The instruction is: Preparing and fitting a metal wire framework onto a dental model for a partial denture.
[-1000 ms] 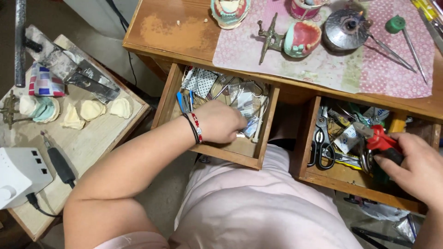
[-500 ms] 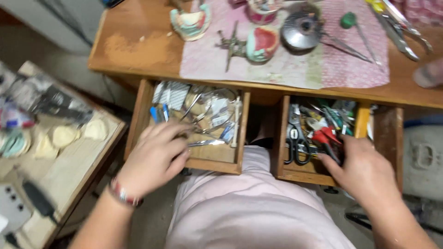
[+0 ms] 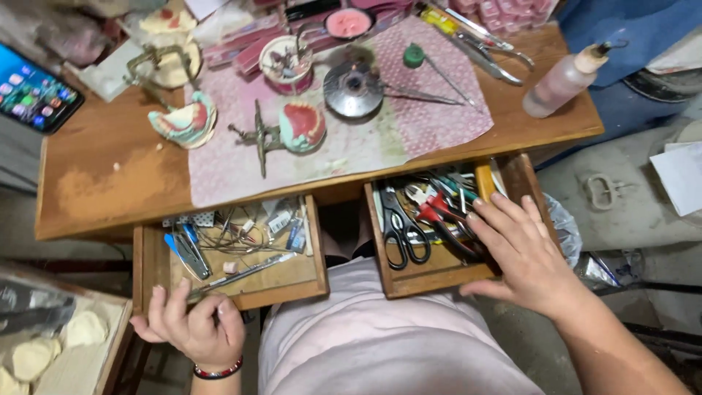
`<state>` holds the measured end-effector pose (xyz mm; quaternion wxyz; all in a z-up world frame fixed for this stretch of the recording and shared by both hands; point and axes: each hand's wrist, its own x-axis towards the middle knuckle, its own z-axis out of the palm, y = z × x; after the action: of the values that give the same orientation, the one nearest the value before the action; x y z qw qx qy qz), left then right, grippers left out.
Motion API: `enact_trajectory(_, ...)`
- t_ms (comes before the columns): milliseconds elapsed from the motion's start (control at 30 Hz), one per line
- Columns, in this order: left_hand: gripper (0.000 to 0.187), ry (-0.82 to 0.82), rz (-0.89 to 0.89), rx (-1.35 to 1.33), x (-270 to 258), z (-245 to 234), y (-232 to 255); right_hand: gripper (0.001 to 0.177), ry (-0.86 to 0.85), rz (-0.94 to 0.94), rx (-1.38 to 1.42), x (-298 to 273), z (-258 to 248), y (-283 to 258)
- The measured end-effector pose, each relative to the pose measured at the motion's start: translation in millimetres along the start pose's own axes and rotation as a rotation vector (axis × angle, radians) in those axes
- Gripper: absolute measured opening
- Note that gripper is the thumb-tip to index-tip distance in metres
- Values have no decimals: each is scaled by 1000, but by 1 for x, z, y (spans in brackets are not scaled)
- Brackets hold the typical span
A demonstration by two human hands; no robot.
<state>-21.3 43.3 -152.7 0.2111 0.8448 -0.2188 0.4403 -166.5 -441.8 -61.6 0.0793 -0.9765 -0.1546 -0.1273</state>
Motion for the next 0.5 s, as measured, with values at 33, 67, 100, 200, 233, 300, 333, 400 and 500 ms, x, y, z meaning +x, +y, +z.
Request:
enact_trajectory(33,27,-5,2,-6,4,9,-5,119,97,28,-31,2,5,2)
enact_trajectory(67,27,-10,4,-12,9,18,-10,111,194,56,-63,5,11,4)
enact_trajectory(100,27,-9,9,-20,13,29,-14,111,197,63,-68,10,18,6)
enact_trajectory(200,31,17,-31,-47,31,59,-26,103,330,174,-95,32,37,15)
enact_trajectory(233,31,7,-61,-75,38,68,-29,101,374,231,-104,40,42,18)
enact_trajectory(300,30,-4,-84,-113,46,86,-39,99,422,297,-119,57,51,25)
enact_trajectory(333,29,-1,-105,-138,48,95,-45,96,438,337,-120,65,54,27)
enact_trajectory(400,28,-7,-121,-172,53,107,-51,94,452,389,-124,78,59,30)
enact_trajectory(500,34,38,-137,-245,60,118,-49,96,466,443,-129,92,64,35)
